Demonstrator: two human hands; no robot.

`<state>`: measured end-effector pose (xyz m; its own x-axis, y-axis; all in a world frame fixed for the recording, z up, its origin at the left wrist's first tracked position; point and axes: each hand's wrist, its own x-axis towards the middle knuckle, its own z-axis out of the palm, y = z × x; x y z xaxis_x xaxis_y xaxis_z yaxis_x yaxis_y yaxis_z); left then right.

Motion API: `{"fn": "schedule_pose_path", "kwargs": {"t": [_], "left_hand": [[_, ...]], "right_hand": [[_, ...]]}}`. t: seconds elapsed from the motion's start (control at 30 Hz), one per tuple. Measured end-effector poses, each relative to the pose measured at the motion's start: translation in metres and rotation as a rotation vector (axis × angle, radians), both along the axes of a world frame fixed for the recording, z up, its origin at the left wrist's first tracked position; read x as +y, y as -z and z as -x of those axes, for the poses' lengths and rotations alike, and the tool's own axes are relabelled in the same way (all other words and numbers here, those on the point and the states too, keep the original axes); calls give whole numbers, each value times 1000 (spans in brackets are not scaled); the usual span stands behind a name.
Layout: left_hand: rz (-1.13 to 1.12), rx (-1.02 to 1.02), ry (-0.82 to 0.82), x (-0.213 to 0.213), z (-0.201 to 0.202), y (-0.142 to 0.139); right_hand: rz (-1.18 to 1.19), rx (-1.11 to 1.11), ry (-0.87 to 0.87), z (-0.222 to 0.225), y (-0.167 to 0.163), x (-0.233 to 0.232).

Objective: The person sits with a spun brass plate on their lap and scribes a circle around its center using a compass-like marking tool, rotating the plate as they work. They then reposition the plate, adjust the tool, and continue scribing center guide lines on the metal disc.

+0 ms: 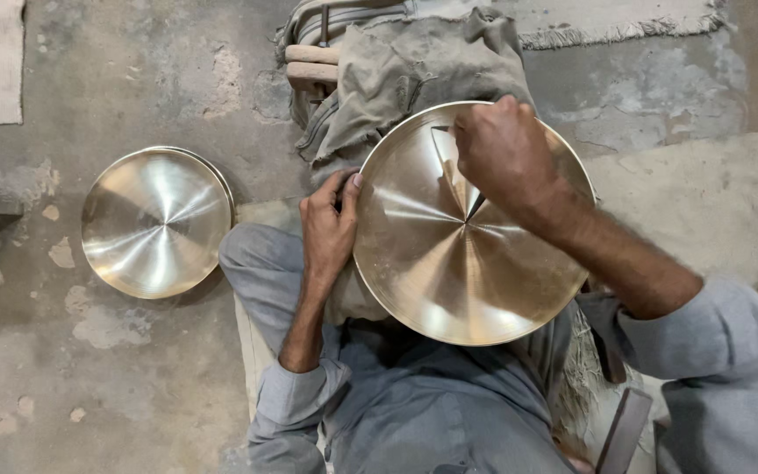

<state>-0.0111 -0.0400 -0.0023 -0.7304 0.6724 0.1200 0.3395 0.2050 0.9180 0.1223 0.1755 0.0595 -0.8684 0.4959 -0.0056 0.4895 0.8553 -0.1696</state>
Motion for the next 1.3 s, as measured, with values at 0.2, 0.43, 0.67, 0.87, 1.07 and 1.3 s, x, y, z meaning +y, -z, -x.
{"fn": "schedule_pose_path", "kwargs": {"t": [0.2, 0.43, 0.67, 0.87, 1.07, 1.3], "left_hand": [[3, 8, 12, 3, 4, 1], [-11, -2, 21, 6, 6, 4], [-12, 42, 40, 5, 7, -7], [-5, 199, -36, -19, -1, -15], [-54, 367, 158, -24, -10, -18], [-56, 565, 328, -5, -17, -39]], "right_hand": [[-55, -78, -168, 26, 4, -46], [251, -340, -701, -26, -18, -89], [501, -259, -870, -47, -38, -63], [522, 276, -362, -39, -38, -38], [486, 542, -330, -53, -36, -17], [536, 629, -374, -57, -35, -25]]}}
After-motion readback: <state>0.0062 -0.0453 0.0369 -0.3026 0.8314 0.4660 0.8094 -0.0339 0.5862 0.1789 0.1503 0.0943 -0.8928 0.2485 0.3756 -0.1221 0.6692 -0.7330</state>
